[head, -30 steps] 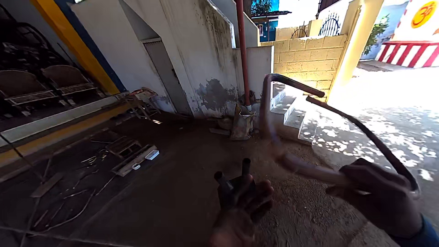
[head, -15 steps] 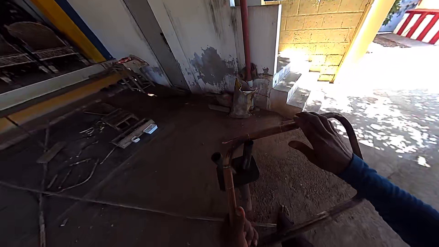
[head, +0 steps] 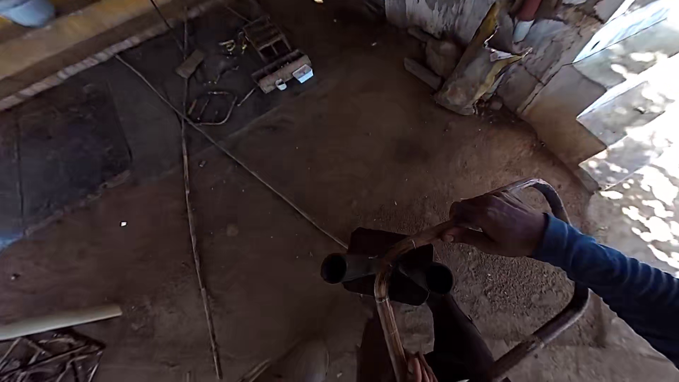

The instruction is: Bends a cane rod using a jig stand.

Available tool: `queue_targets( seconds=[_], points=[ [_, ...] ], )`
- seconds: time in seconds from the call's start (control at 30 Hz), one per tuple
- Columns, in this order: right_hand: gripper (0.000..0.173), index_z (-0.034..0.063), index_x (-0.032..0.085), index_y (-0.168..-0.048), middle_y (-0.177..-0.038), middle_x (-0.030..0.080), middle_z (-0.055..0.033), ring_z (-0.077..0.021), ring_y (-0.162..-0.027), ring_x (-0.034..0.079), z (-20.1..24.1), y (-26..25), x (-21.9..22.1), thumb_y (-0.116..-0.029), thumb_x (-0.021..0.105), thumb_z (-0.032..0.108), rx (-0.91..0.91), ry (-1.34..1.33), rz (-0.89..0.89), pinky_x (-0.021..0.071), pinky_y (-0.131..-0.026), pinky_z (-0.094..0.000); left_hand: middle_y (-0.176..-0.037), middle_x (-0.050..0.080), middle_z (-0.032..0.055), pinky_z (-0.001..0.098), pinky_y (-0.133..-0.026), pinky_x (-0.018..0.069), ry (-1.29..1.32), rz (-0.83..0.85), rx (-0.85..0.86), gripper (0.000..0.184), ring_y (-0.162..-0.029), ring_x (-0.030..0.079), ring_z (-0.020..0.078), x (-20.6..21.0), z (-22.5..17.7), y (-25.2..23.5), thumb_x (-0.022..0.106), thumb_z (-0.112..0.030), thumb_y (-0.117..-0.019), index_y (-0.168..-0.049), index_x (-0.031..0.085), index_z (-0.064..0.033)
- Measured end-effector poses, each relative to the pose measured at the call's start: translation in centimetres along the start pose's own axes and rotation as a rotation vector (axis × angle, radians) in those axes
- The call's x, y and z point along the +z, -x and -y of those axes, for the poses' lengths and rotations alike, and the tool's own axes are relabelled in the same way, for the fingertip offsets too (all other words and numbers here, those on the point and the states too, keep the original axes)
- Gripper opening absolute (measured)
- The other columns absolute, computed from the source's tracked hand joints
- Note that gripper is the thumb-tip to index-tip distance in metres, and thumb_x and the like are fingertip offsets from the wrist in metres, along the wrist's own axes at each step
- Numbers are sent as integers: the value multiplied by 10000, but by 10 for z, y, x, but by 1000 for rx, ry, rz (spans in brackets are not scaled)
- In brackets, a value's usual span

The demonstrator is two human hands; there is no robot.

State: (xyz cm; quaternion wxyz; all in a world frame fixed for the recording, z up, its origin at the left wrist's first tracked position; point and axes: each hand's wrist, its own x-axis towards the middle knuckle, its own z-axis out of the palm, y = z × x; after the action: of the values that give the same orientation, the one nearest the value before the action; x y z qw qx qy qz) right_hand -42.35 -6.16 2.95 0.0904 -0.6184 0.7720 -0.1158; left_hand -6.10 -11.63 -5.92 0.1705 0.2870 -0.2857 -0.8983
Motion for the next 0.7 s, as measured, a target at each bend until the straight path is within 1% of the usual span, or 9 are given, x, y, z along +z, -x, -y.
queue_targets(
  seconds=[0.07,0.1,0.2,0.23,0.4,0.47,0.53,0.63,0.7],
  points=[
    [596,207,643,-905,-660,564,42,-154,-574,609,-10,-7,25,-997,360,723,-48,19,25,502,-489,-395,-683,626,23,348,-636,581,-34,-86,-52,219,-600,635,147,-5,10,-5,662,-294,-1003,-907,664,-98],
    [601,208,641,-894,-647,560,43,-155,-560,606,-12,-10,33,-997,352,725,-54,22,39,491,-472,-396,-659,614,16,347,-614,577,-74,-115,-71,213,-579,626,143,-7,8,-9,693,-292,-984,-894,663,-101],
    [622,202,640,-855,-640,564,38,-159,-560,607,-15,-11,49,-993,344,731,-36,9,84,484,-470,-404,-545,493,-33,304,-445,488,-31,-146,-197,321,-441,506,103,-9,14,-15,705,-358,-973,-752,625,-140],
    [631,197,636,-846,-646,564,33,-165,-570,612,-13,-11,55,-992,339,736,-26,18,87,487,-475,-405,-531,460,-42,297,-418,459,24,-125,-223,355,-418,473,100,-10,19,-14,684,-377,-987,-730,601,-146],
    [614,145,672,-905,-745,602,-36,-250,-709,647,4,-6,59,-1012,371,670,20,107,-49,520,-576,-445,-538,451,-49,278,-413,457,230,22,-303,390,-422,479,92,-7,14,-11,660,-415,-997,-720,599,-147],
    [557,116,678,-927,-780,636,-87,-314,-739,669,18,1,58,-1008,431,608,107,103,-109,516,-578,-519,-519,433,-55,265,-392,448,218,51,-313,424,-399,466,82,-10,8,-15,656,-430,-993,-691,596,-139],
    [496,120,680,-909,-760,661,-102,-339,-710,682,30,8,66,-992,485,569,188,105,-186,503,-566,-577,-517,408,-52,261,-371,448,185,90,-286,462,-380,450,83,-16,7,-16,571,-425,-1040,-684,558,-130],
    [665,133,693,-968,-803,681,-118,-364,-801,689,45,13,75,-994,375,717,388,132,-175,506,-691,-629,-480,395,-41,252,-357,435,50,78,-229,566,-352,425,83,-18,7,-17,429,-447,-1090,-629,504,-127],
    [738,142,724,-1029,-900,717,-135,-373,-914,700,61,19,83,-976,339,769,504,150,-203,516,-791,-640,-484,381,-47,235,-342,413,-39,101,-191,561,-343,400,73,-23,9,-15,450,-510,-1073,-637,479,-158]
  ],
)
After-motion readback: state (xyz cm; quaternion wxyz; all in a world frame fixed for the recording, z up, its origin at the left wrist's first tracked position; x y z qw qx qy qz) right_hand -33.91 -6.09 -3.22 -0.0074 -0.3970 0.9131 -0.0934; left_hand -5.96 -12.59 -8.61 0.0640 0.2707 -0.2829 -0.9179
